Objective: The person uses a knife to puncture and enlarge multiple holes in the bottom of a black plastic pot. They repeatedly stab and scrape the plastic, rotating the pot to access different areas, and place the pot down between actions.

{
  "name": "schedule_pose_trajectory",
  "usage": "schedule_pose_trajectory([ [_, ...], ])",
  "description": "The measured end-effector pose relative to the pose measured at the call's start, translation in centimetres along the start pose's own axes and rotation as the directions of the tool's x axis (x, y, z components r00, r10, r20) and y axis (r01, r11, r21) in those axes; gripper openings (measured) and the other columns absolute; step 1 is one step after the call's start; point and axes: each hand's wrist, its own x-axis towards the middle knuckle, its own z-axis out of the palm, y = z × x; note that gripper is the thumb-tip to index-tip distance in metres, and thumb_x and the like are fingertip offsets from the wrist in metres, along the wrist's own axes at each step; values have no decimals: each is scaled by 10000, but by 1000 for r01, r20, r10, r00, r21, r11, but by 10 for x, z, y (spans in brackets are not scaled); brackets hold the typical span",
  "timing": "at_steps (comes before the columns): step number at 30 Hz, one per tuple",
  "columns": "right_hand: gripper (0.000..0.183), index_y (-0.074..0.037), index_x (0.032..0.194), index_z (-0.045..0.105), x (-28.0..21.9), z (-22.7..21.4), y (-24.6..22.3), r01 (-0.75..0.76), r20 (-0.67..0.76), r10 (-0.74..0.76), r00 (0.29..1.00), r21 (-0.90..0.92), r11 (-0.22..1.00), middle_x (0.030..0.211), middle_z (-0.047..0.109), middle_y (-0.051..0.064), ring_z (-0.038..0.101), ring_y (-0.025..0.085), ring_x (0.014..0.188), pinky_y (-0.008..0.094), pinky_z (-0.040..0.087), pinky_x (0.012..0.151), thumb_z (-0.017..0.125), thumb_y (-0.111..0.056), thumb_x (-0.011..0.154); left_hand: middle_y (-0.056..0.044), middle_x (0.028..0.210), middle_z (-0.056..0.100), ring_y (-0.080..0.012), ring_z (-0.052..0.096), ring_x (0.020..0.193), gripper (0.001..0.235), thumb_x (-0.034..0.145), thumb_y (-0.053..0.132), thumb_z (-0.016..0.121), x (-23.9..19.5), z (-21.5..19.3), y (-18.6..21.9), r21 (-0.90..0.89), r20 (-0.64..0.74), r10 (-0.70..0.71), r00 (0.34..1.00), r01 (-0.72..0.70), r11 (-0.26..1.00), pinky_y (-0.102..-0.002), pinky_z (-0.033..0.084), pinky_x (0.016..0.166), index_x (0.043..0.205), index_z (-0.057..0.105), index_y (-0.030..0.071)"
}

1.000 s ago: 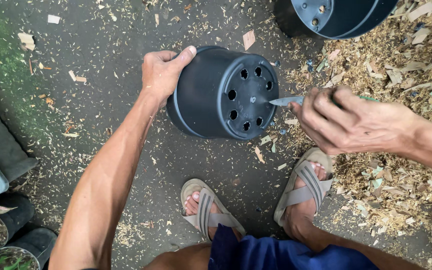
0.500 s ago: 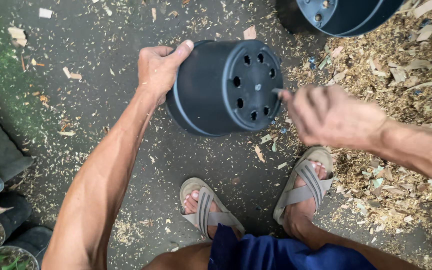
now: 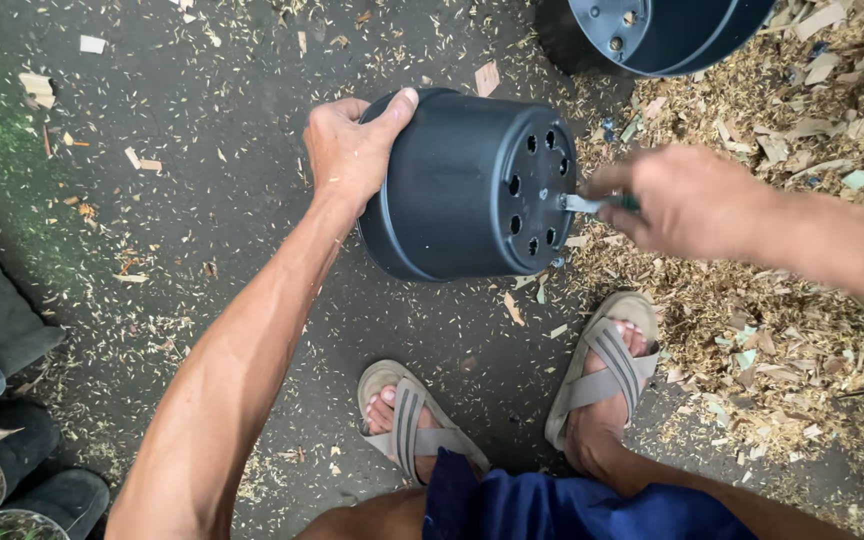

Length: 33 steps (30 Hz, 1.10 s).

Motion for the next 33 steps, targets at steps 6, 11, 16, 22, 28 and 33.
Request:
schedule_pose_trajectory([
  [6,268,-122,1253,671,-13,18,-7,13,98,-6,995,-78,997,763,644,139,449,155,464,280,318,364,532,-165,1027,-115,725,765,-177,739,632,501,764,497,811,-2,-4,-11,-29,-44,31,999,-32,999,-348,590,638,804,772,-1],
  [11,250,-86,1171,673,-11,8,-20,-220,253,160,954,230,948,685,610,116,415,140,421,282,314,339,496,-227,1064,-128,694,749,-179,708,620,511,776,493,820,-6,2,-16,51,-79,78,994,-74,996,-356,563,626,786,779,-16],
  [16,296,-42,1117,676,-6,21,-2,-478,430,213,877,823,309,616,568,78,372,110,382,272,264,300,506,-274,1050,-86,692,744,-135,684,604,482,817,478,793,-4,-9,-31,-5,-45,70,997,-70,998,-328,552,588,826,780,-4],
  [22,335,32,1104,690,-26,46,19,-274,148,357,922,901,335,636,561,82,424,117,414,281,343,349,598,-275,1007,-50,666,702,-101,606,572,468,843,463,783,4,-23,-46,-65,23,-35,999,37,997,-304,504,531,815,787,-4],
  [28,443,-109,1262,683,-6,67,-11,163,-358,58,932,557,815,1171,671,40,601,152,473,316,547,419,751,-310,873,-49,682,712,-94,618,560,453,856,433,780,10,-19,-47,-138,78,-23,997,33,990,-280,512,510,822,771,-19],
  [33,215,-55,1148,736,25,78,-21,214,-450,124,884,627,749,836,709,125,537,140,579,314,432,470,681,-166,973,-53,695,715,-105,621,559,428,893,403,762,13,-23,-61,-215,173,-83,981,119,969,-272,507,506,817,762,-19],
])
